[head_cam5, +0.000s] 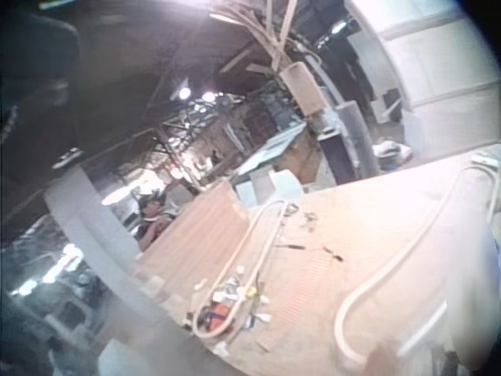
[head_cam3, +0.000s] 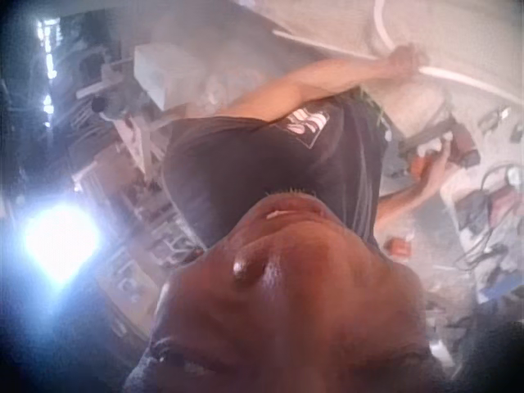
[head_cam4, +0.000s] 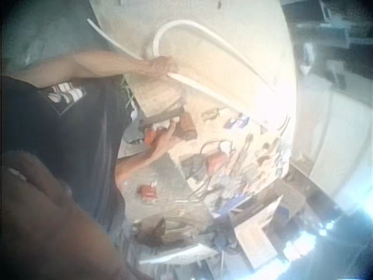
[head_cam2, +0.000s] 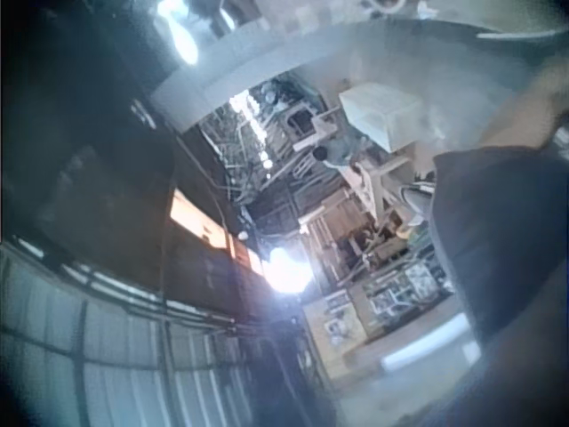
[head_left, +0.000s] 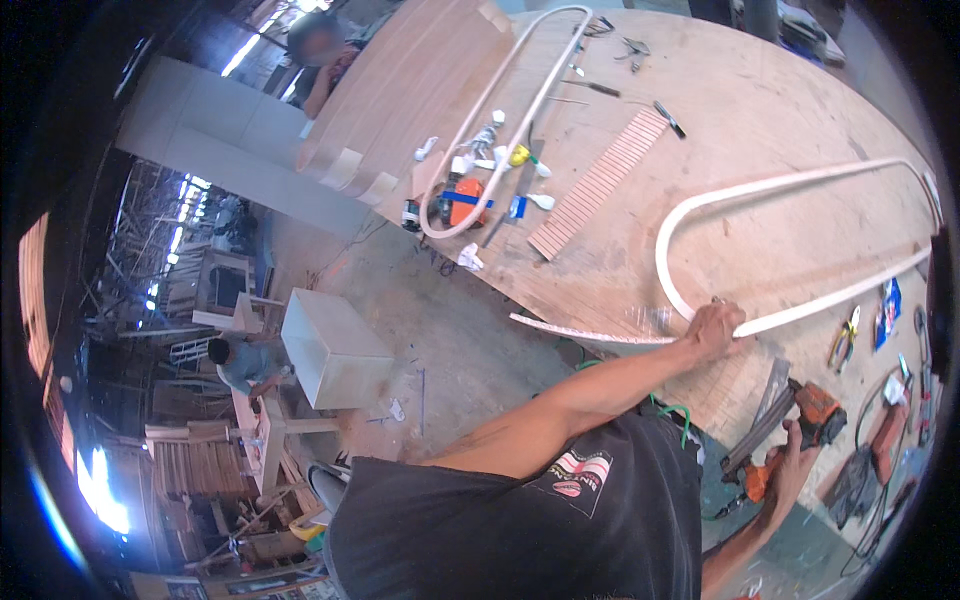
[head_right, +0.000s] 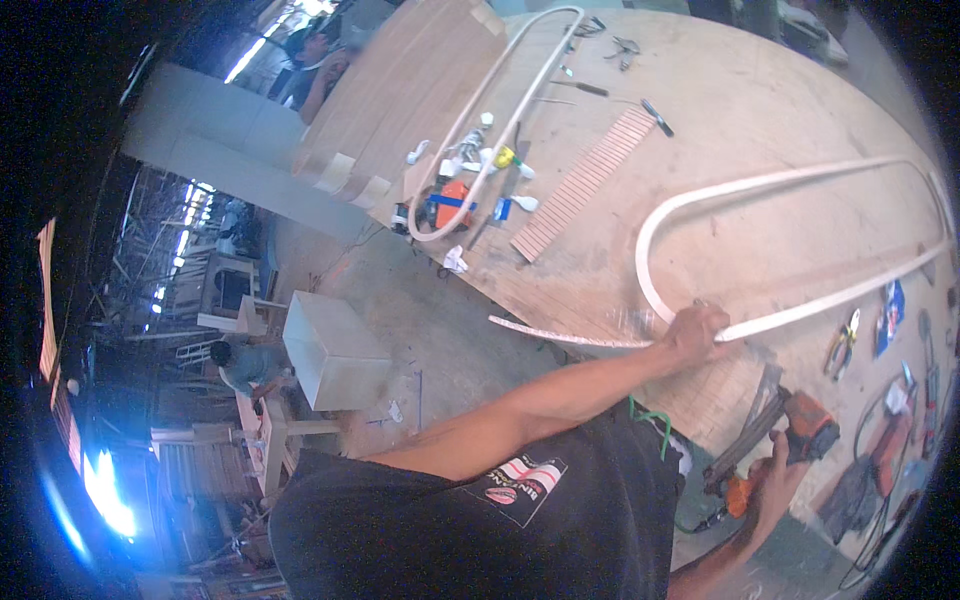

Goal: The person assembles a U-shaped wooden frame on a workbench using a pneumatic nail gun, sandpaper, and pliers. They repeatedly position the frame, drive nails, and sand the edges to smooth the surface.

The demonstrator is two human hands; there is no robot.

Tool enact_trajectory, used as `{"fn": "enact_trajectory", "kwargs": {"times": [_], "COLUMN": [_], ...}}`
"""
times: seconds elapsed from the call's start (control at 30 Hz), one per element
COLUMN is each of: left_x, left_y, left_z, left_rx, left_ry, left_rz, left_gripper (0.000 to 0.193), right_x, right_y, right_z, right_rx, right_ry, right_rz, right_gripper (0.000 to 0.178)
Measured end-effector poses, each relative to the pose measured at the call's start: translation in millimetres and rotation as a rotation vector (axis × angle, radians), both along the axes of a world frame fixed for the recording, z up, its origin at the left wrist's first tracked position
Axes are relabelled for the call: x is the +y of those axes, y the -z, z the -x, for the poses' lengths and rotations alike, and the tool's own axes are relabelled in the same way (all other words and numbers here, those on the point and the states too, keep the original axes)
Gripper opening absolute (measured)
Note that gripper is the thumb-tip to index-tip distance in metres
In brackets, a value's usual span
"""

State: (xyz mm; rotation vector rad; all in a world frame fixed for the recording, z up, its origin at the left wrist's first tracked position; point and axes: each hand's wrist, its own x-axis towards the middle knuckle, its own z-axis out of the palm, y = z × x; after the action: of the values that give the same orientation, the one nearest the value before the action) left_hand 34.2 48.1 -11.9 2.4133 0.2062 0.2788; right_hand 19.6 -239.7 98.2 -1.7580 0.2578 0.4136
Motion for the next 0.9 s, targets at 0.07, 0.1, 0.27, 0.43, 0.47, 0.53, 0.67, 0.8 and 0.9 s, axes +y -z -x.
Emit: {"fn": "enact_trajectory", "kwargs": {"times": [0.07,0.1,0.27,0.43,0.47,0.53,0.67,0.8,0.9], "left_x": [3.5,3.8,12.6,31.4,36.9,45.8,49.5,45.5,40.1], "left_y": [7.6,11.5,37.5,-20.0,-11.1,-10.8,-9.1,2.7,-10.7], "left_z": [5.6,8.0,18.0,27.6,31.9,37.0,38.9,41.4,39.1], "left_rx": [-0.027,-0.017,-0.098,0.206,0.230,0.227,0.229,0.127,0.106], "left_ry": [-0.007,-0.016,-0.016,0.084,0.095,0.112,0.167,0.105,0.073], "left_rz": [-0.005,0.013,0.042,-0.150,-0.220,-0.243,-0.222,-0.207,-0.165], "left_gripper": [0.025,0.025,0.025,0.032,0.037,0.040,0.045,0.039,0.038], "right_x": [3.0,2.9,2.4,3.0,3.8,4.0,1.1,2.4,2.8], "right_y": [-1.0,4.0,11.0,16.1,16.0,17.8,24.4,26.3,18.4], "right_z": [-1.8,-3.7,-12.3,-13.2,-12.1,-11.4,-9.4,-8.0,-6.1], "right_rx": [-0.034,-0.045,-0.066,-0.065,-0.073,-0.085,-0.094,-0.062,-0.049], "right_ry": [-0.018,-0.023,-0.094,-0.071,-0.081,-0.087,-0.080,-0.052,-0.070], "right_rz": [-0.004,-0.003,-0.021,-0.040,-0.033,-0.037,-0.057,-0.068,-0.037], "right_gripper": [0.050,0.050,0.049,0.052,0.050,0.048,0.048,0.049,0.049]}}
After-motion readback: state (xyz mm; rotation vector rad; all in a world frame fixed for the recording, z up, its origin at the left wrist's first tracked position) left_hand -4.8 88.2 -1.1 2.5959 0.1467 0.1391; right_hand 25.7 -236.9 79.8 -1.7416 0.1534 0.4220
